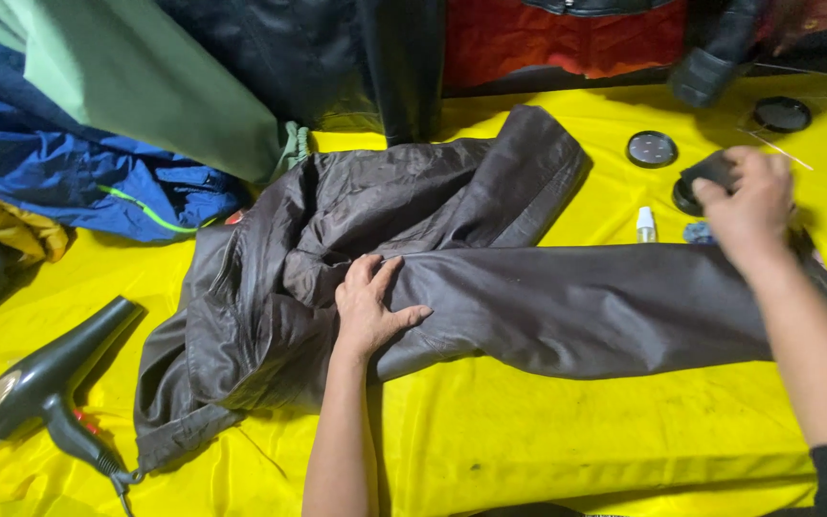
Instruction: Applying a liquid finish to a leather jacket, drying it with a hair dryer, and buffing the surface by hand.
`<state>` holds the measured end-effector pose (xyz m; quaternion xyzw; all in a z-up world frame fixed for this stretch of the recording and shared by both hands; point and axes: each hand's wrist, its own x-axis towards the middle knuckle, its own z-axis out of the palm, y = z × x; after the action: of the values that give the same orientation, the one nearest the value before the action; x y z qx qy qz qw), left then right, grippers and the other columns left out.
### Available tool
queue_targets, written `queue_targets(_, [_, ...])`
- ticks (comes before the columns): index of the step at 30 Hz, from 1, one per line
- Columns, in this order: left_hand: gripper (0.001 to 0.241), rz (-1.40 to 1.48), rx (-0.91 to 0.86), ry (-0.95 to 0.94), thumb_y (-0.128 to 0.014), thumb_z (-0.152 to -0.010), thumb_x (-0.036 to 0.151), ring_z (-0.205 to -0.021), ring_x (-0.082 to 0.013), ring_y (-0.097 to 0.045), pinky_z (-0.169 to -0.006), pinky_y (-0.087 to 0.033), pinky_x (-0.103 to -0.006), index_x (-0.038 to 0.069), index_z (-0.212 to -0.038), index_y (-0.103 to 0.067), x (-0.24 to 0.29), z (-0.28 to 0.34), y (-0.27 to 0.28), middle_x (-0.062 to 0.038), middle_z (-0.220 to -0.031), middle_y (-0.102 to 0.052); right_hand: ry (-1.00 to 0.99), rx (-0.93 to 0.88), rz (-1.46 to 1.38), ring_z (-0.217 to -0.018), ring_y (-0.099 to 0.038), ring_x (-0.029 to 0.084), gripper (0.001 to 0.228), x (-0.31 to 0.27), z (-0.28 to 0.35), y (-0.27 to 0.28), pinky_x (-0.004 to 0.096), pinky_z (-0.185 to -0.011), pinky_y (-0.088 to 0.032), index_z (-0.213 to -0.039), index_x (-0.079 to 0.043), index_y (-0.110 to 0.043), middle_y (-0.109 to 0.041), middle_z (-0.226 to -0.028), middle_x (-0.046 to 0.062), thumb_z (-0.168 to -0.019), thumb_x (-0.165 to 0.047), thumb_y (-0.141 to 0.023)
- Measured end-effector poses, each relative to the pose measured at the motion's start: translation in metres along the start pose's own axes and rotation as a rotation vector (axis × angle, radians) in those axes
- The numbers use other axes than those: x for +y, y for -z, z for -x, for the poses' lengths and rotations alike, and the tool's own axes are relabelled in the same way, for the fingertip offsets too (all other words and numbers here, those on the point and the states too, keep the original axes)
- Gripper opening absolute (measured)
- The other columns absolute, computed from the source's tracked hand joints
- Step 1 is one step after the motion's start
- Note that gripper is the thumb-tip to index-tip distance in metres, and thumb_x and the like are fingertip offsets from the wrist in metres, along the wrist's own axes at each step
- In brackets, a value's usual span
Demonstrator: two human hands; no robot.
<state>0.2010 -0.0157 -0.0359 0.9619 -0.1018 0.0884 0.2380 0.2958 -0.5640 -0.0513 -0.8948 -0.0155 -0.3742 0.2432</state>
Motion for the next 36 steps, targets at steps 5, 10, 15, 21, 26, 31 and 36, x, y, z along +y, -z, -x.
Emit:
queue_targets(5, [0.081, 0.065, -0.04, 0.057, -0.056, -0.081, 0.074, -0.145, -0.0322, -0.033, -0.115, -0.022, -0.057, 0.026, -0.146, -0.055, 0.008, 0.001, 0.007, -0.012, -0.151, -0.042, -0.488, -0.441, 0.357, -0.131, -0.032, 0.054, 0.077, 0.014, -0.034, -0.012, 0.069, -0.101, -0.03, -0.153, -0.007, -0.051, -0.046, -0.145, 0.033, -0.09, -0.045, -0.071])
queue_targets(10, [0.054, 0.252, 0.083, 0.098, -0.039, -0.102, 0.05, -0.143, -0.0304, -0.043, -0.114, -0.028, -0.0543, 0.018, -0.142, -0.055, -0.007, 0.0, 0.001, -0.009, -0.15, -0.054, -0.505, -0.413, 0.496, -0.119, -0.043, 0.054, 0.062, 0.055, -0.024, -0.048, 0.066, -0.092, -0.036, -0.13, -0.009, -0.075, -0.057, -0.131, 0.033, -0.09, -0.056, -0.077])
queue_targets(15, [0.057, 0.457, 0.243, 0.191, -0.045, -0.085, 0.007, -0.133, -0.0337, -0.055, -0.114, -0.038, -0.0453, 0.011, -0.142, -0.045, -0.008, 0.001, 0.004, -0.017, -0.146, -0.055, -0.026, -0.018, 0.228, -0.107, -0.058, 0.041, 0.046, 0.066, -0.007, -0.045, 0.048, -0.084, -0.047, -0.116, 0.004, -0.064, -0.056, -0.122, 0.022, -0.093, -0.021, -0.095])
queue_targets(21, [0.048, 0.592, 0.503, 0.282, -0.046, -0.088, -0.001, -0.118, -0.0259, -0.064, -0.107, -0.047, -0.0374, 0.011, -0.134, -0.053, -0.007, 0.0, 0.001, -0.013, -0.126, -0.065, 0.346, -0.303, -0.408, -0.111, -0.063, 0.031, 0.047, -0.184, 0.014, -0.036, 0.043, -0.104, -0.046, -0.12, -0.007, -0.073, -0.072, -0.12, 0.012, -0.073, 0.0, -0.073])
queue_targets(26, [0.056, 1.065, 0.635, 0.233, -0.046, -0.084, -0.02, -0.107, -0.0245, -0.067, -0.098, -0.059, -0.0348, 0.002, -0.135, -0.055, -0.057, -0.015, -0.041, -0.018, -0.114, -0.063, 0.661, -0.399, -0.585, -0.097, -0.067, 0.034, 0.047, -0.325, 0.052, -0.084, 0.047, -0.086, -0.05, -0.11, -0.015, -0.076, -0.071, -0.097, 0.009, -0.064, -0.01, -0.072])
queue_targets(31, [0.049, 1.236, 0.62, 0.264, -0.047, -0.087, -0.019, -0.1, -0.0222, -0.069, -0.094, -0.061, -0.0347, -0.001, -0.131, -0.058, -0.051, -0.011, -0.028, -0.02, -0.108, -0.066, 0.692, -0.353, -0.399, -0.095, -0.061, 0.026, 0.046, -0.359, 0.071, -0.15, 0.041, -0.083, -0.047, -0.113, -0.021, -0.074, -0.063, -0.091, 0.001, -0.068, -0.019, -0.067])
queue_targets(36, [0.064, 1.25, 0.536, 0.26, -0.047, -0.076, -0.023, -0.094, -0.0163, -0.07, -0.09, -0.061, -0.0283, 0.003, -0.134, -0.055, -0.069, -0.017, -0.048, -0.013, -0.108, -0.065, 0.761, -1.085, -0.038, -0.105, -0.062, 0.03, 0.03, -0.358, 0.056, -0.125, 0.045, -0.089, -0.043, -0.106, -0.026, -0.075, -0.07, -0.101, 0.004, -0.08, -0.017, -0.062])
